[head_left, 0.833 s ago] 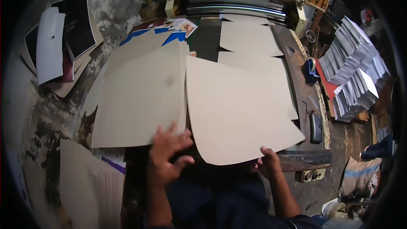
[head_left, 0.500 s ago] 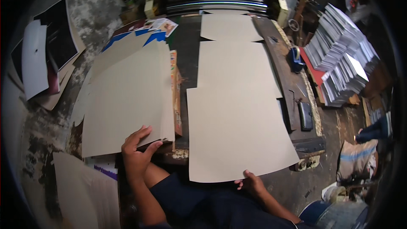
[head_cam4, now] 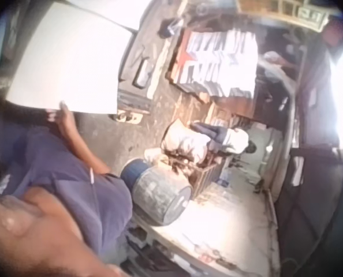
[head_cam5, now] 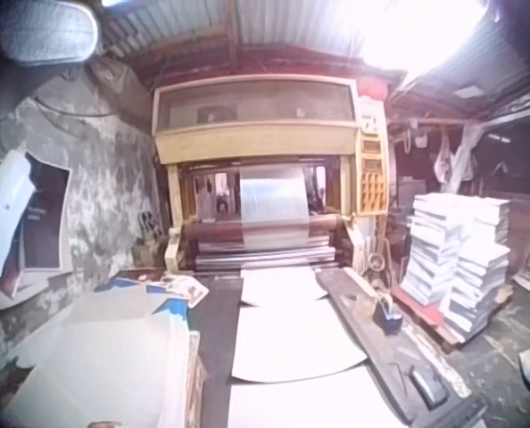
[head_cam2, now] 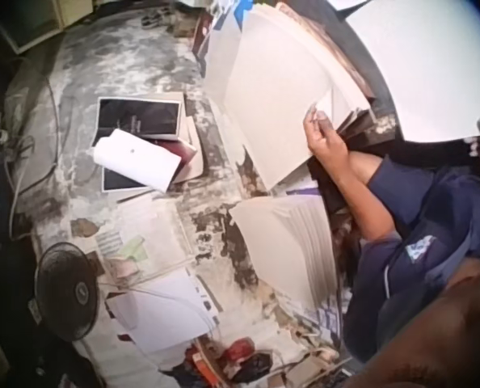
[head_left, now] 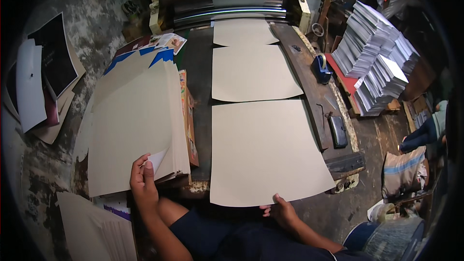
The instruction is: The person picks up paper sheets from a stack and feeds them one at a time into a rolling machine. The person handles the paper by hand, aligning it on the machine's intake surface before it is pulled into the rollers.
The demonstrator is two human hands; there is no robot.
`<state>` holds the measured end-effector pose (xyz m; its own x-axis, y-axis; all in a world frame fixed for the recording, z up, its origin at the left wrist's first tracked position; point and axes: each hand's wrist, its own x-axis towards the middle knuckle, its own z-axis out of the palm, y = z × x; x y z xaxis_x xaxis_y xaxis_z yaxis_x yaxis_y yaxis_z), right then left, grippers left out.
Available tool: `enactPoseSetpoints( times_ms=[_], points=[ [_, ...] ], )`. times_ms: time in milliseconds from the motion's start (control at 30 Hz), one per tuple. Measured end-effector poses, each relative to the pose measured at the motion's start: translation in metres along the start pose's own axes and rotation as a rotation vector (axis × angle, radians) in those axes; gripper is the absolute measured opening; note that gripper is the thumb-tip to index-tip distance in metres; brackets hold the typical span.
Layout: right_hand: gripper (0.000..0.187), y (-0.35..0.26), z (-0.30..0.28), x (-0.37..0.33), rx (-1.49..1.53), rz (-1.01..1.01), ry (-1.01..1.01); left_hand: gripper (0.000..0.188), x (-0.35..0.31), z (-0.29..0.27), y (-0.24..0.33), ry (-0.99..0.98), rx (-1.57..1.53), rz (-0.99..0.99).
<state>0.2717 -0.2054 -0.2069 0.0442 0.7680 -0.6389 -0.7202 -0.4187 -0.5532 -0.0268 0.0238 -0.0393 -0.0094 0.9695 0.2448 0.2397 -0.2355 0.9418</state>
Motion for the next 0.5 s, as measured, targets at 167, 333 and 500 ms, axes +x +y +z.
enactPoseSetpoints(
  times_ms=[167,333,500],
  points=[
    [0.056,-0.022,0.01,0.024,0.051,-0.025,0.002,0.028,-0.004,0.01,0.0,0.13,0.146,0.012],
    [0.055,-0.034,0.016,0.052,0.13,-0.189,-0.003,0.033,-0.01,0.02,-0.002,0.224,0.378,0.073],
    [0.047,-0.023,0.02,0.073,0.186,-0.295,0.07,0.042,-0.005,0.014,0.001,0.322,0.126,-0.018]
  ],
)
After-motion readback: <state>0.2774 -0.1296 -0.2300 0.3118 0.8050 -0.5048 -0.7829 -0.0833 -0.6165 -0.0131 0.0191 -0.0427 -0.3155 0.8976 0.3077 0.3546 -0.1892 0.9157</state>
